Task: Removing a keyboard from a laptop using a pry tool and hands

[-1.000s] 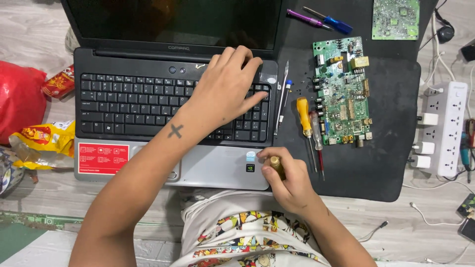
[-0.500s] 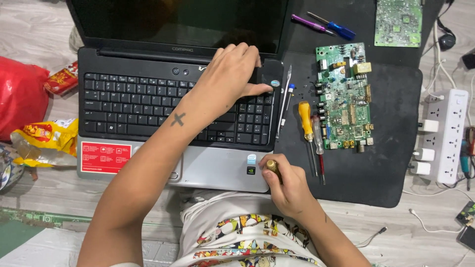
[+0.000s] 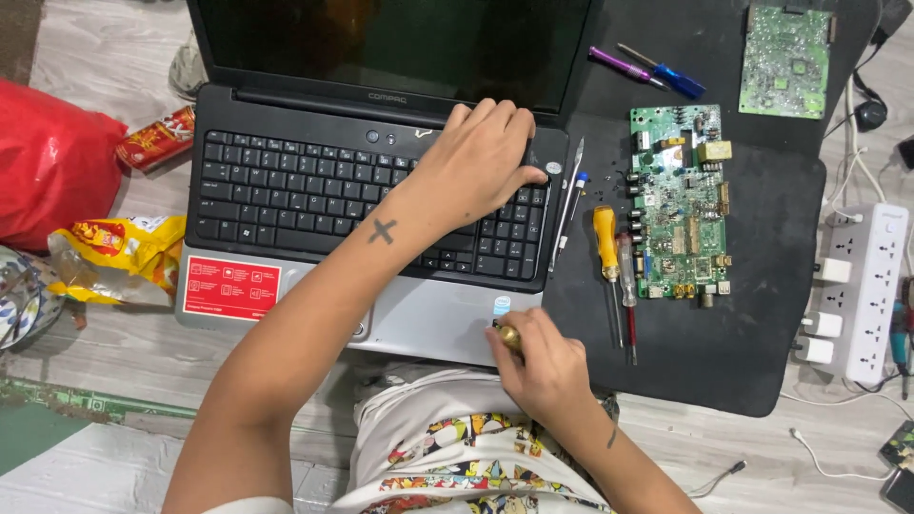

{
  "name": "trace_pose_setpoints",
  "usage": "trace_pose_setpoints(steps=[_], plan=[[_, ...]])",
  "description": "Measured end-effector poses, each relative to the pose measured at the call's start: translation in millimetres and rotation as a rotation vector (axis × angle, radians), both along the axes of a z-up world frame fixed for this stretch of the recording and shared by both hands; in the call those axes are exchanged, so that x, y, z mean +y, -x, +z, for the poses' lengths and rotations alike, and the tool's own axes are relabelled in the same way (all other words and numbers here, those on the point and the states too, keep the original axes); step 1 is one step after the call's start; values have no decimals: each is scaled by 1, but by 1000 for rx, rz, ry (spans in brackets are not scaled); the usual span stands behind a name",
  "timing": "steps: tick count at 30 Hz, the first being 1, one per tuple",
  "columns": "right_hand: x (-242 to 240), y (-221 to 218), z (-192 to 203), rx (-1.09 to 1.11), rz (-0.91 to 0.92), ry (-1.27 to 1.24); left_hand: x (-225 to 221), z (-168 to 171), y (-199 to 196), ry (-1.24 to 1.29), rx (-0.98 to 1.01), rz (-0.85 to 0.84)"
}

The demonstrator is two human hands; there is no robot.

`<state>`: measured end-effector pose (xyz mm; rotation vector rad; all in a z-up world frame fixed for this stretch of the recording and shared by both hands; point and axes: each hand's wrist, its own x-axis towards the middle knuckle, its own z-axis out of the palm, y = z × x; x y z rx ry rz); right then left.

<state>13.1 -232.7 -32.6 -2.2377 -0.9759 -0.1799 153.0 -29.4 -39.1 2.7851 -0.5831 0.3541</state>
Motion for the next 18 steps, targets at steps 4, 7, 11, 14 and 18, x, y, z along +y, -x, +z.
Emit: trace_pose_setpoints(steps=[4, 7, 11, 14, 18], plan=[[1, 2, 12, -123, -80, 238, 3, -1, -2, 98, 38, -21], [-2, 7, 7, -210, -25, 478, 0, -5, 0, 34, 7, -20], [-4, 13, -4, -272, -18, 501, -6, -4, 6, -118, -162, 57], [-4, 16, -9, -286, -23, 506, -7, -5, 7, -174, -211, 87], [-5, 17, -14, -305, -42, 505, -8, -2, 7, -159, -192, 91]])
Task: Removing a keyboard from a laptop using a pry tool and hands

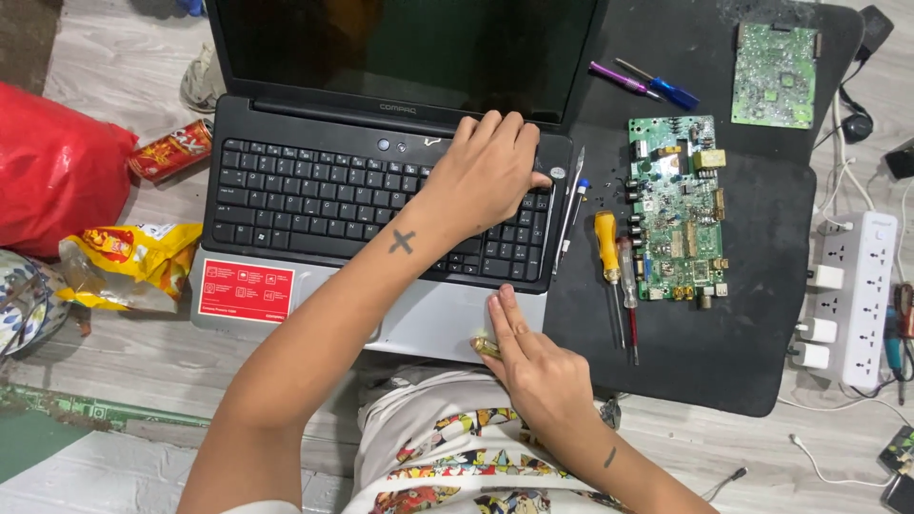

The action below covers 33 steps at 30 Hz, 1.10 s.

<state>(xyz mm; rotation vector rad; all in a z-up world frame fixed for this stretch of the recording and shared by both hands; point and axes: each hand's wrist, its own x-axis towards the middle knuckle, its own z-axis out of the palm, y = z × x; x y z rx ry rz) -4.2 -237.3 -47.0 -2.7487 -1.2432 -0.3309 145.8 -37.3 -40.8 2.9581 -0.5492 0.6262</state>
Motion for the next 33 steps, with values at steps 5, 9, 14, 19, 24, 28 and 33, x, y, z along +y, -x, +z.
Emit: trace_pose_setpoints(steps=[5, 9, 14, 19, 24, 28, 33], plan=[[0, 0, 2, 5, -1, 12, 0, 3, 2, 34, 9, -9], [0, 1, 0, -5, -1, -3, 1, 6, 3, 47, -5, -14], [-1, 0, -3, -10, -11, 33, 2, 3, 0, 67, 1, -36], [-1, 2, -5, -29, -19, 27, 1, -1, 0, 32, -17, -18], [-3, 2, -5, 14, -2, 9, 3, 5, 2, 48, 21, -46], [-4, 0, -4, 31, -13, 4, 8, 9, 3, 135, 43, -104], [-9, -2, -8, 97, 10, -48, 10, 9, 0, -15, 46, -46]])
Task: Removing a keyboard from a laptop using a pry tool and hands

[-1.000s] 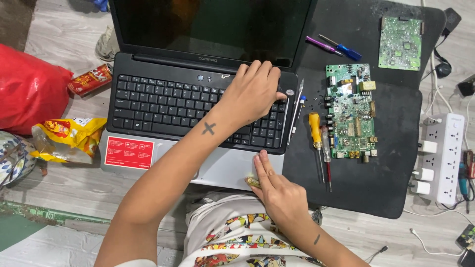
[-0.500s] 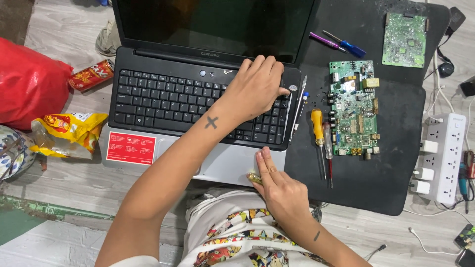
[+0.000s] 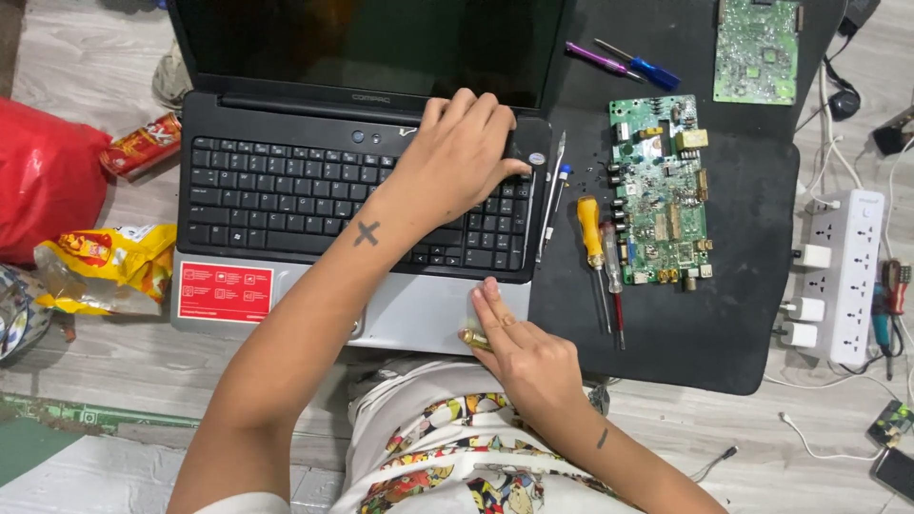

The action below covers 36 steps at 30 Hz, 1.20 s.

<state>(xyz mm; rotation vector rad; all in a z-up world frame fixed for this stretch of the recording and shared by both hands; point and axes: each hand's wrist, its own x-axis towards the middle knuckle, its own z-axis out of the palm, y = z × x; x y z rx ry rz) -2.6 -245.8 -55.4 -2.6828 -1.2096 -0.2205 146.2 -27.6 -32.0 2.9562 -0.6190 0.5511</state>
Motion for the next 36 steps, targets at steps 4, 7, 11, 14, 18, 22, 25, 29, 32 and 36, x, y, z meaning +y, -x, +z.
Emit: trace_pose_setpoints(steps=[4, 7, 11, 14, 18, 22, 25, 29, 32, 36], plan=[[-2, 1, 0, -4, 18, -64, -1, 5, 3, -13, 11, 12], [-3, -1, 4, 11, 21, -127, 0, 8, 2, 32, 46, 1], [-7, -4, 10, 161, 50, -105, 22, 18, 2, 170, 206, -18], [-9, -24, 40, 361, 91, -264, 55, 44, 14, 206, 309, 25], [-25, -64, 80, 519, 30, -607, 70, 57, 31, 223, 473, 128], [-35, -104, 103, 617, -155, -736, 65, 32, 39, 219, 295, 71], [-42, -133, 109, 404, -64, -633, 64, 34, 40, 284, 341, 117], [-34, -162, 122, 413, -140, -629, 62, 34, 37, 312, 340, 114], [-17, -182, 133, 500, -222, -602, 56, 34, 36, 311, 377, 176], [4, -211, 134, 590, -132, -497, 31, 37, 38, 151, 334, 294]])
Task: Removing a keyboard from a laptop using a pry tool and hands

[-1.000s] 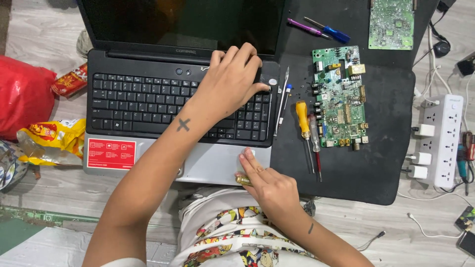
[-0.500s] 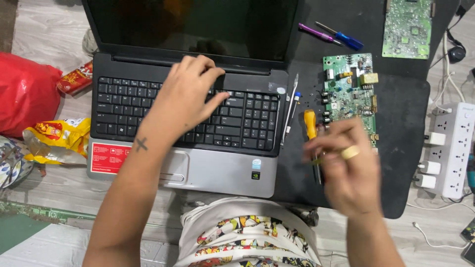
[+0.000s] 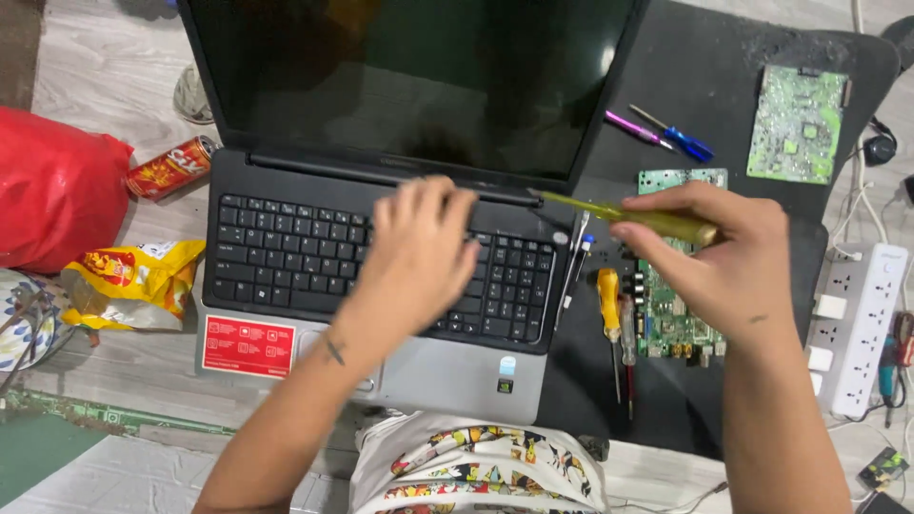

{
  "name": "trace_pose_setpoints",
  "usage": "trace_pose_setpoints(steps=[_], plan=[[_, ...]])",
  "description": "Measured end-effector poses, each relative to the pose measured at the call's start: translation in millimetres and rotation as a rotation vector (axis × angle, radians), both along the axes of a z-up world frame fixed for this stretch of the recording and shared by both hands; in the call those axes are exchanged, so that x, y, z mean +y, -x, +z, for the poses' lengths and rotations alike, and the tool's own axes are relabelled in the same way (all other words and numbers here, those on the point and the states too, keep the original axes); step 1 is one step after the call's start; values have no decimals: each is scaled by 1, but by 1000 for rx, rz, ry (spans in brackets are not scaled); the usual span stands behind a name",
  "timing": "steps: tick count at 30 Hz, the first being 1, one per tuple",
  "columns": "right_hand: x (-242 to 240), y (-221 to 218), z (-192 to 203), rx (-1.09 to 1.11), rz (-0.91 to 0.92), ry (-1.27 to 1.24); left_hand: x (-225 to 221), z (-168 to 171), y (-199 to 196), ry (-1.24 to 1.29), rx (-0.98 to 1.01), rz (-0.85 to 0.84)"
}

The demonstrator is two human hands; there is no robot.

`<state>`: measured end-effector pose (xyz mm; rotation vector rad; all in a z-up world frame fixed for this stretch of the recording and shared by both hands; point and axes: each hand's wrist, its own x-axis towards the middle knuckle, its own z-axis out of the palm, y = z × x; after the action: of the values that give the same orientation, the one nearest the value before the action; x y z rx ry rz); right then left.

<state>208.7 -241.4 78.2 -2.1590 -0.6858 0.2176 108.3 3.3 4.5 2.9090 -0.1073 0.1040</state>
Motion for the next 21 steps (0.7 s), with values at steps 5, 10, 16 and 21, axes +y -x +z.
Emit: trace_pose_setpoints(steps=[5, 10, 16, 21], plan=[[17, -39, -5, 14, 181, 222, -50, 6, 4, 62, 30, -9], [33, -61, -26, -49, 417, 372, -64, 8, -3, 39, -41, 116], [54, -74, -43, -185, 597, 264, -51, -3, -11, -117, 100, 104], [67, -74, -48, -58, 615, 156, -37, 0, -19, 232, 180, 16]])
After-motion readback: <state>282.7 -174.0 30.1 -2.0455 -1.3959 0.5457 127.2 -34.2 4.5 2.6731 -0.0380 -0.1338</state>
